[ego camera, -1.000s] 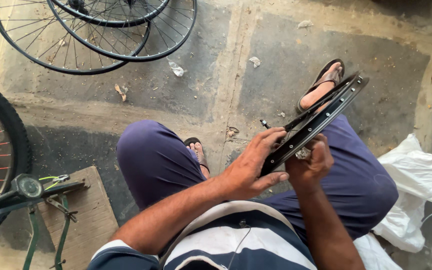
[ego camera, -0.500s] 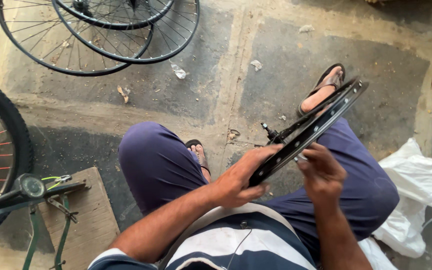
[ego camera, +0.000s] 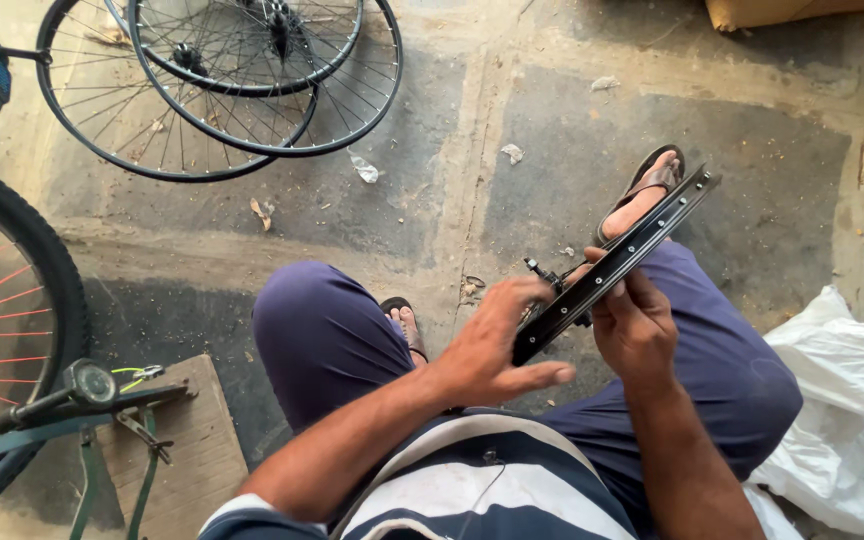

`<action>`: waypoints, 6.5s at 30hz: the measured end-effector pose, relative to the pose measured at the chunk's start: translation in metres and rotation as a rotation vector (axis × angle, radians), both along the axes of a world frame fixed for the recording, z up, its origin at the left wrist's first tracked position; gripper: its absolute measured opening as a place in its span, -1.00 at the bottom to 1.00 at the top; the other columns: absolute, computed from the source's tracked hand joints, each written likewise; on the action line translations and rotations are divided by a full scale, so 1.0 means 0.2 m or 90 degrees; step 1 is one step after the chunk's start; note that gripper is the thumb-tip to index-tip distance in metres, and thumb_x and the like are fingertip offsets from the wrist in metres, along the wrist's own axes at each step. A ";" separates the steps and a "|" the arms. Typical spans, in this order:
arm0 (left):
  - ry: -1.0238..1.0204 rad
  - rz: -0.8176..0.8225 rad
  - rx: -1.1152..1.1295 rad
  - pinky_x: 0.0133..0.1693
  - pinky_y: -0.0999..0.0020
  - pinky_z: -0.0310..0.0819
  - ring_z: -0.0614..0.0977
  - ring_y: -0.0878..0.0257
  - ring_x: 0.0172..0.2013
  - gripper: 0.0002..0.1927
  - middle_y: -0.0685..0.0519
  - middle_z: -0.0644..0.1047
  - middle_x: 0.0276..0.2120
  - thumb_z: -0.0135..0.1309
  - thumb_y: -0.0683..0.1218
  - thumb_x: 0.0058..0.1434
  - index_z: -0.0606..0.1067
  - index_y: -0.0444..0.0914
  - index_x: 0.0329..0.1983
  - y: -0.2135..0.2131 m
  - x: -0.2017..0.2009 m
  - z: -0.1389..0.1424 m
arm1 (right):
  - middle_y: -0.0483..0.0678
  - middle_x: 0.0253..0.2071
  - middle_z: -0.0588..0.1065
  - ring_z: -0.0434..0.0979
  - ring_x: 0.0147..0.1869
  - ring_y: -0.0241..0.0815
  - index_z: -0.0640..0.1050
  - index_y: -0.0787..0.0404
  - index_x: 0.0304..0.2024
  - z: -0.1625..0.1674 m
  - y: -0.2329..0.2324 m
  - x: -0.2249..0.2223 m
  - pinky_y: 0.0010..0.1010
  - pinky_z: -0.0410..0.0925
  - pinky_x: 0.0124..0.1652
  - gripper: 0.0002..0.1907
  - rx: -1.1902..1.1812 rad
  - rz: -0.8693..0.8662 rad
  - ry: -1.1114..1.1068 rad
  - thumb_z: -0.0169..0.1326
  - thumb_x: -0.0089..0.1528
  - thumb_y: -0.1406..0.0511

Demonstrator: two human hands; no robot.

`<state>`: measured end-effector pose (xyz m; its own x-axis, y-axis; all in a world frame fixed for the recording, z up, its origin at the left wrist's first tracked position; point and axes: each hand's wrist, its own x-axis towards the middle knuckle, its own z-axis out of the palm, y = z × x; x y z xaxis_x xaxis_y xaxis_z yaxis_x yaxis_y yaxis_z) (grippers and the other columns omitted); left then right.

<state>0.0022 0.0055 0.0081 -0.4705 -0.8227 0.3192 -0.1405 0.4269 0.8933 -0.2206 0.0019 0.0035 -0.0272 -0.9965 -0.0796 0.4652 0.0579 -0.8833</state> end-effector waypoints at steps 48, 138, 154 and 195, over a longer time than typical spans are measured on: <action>0.006 -0.040 0.071 0.52 -0.03 -0.05 0.07 -0.24 0.55 0.05 -0.32 0.03 0.54 0.27 -0.05 0.21 -0.10 -0.35 0.59 0.10 -0.01 -0.03 | 0.01 0.04 0.53 0.56 0.08 -0.23 0.51 0.38 0.20 -0.12 0.00 -0.22 -0.43 0.45 0.07 -0.53 0.021 0.329 -0.009 0.24 0.26 0.38; 0.035 -0.023 0.094 0.48 0.04 0.06 0.19 -0.20 0.50 0.03 -0.31 0.12 0.49 0.31 -0.08 0.18 -0.04 -0.35 0.56 0.13 -0.01 -0.03 | 0.02 0.08 0.55 0.54 0.15 -0.22 0.49 0.34 0.19 0.03 0.10 -0.12 -0.41 0.43 0.13 -0.55 0.006 0.221 0.181 0.10 0.22 0.49; 0.027 -0.014 0.107 0.50 0.03 0.05 0.19 -0.21 0.52 0.01 -0.32 0.12 0.52 0.29 -0.05 0.22 -0.04 -0.35 0.58 0.14 0.02 -0.05 | -0.01 -0.08 0.58 0.60 -0.02 -0.25 0.52 0.30 -0.08 0.01 0.13 0.10 -0.38 0.47 -0.04 -0.73 -0.159 -0.036 0.449 0.31 0.25 0.35; 0.051 -0.101 0.031 0.47 0.06 0.04 0.14 -0.20 0.50 0.07 -0.29 0.09 0.50 0.11 -0.31 -0.03 -0.06 -0.28 0.58 0.06 -0.03 -0.13 | 0.11 -0.18 0.55 0.57 -0.10 -0.07 0.51 0.33 -0.32 0.00 0.05 0.14 -0.30 0.42 0.00 -0.68 -0.378 -0.336 0.913 0.45 0.25 0.33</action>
